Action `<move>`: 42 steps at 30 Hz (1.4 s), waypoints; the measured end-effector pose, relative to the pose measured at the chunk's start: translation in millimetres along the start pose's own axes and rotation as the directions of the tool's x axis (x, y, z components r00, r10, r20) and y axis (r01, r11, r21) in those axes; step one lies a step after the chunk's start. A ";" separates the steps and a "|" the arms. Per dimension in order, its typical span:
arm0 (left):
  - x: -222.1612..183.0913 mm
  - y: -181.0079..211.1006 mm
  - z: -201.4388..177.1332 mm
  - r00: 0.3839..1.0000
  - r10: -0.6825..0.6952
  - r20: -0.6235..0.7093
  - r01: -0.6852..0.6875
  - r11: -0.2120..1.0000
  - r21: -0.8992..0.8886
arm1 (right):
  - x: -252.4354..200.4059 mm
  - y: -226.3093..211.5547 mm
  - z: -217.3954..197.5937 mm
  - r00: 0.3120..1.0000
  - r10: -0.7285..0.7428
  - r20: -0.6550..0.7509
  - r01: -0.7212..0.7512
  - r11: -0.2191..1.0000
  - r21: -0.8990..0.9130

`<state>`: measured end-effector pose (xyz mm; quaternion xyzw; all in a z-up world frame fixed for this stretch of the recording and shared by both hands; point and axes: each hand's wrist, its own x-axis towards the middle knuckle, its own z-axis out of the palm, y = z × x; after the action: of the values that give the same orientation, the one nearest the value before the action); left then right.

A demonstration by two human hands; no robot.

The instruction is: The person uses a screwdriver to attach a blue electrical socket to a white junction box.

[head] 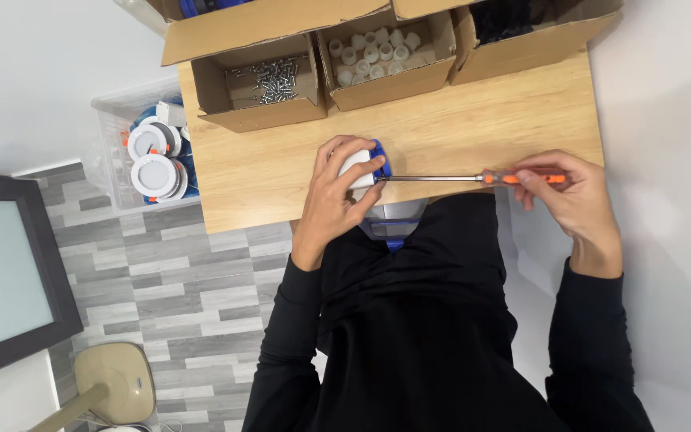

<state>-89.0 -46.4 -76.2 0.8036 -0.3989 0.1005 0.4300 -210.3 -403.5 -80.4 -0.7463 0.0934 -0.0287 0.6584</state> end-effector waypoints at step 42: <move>6.5 -14.5 6.9 0.996 -0.076 0.037 0.076 0.997 0.003 | 29.9 12.3 -11.2 0.969 -0.238 0.061 0.242 0.967 -0.083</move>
<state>-75.4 -50.9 -86.0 0.8205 -0.3757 0.0695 0.4253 -184.1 -421.2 -93.5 -0.7814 -0.0132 -0.0849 0.6181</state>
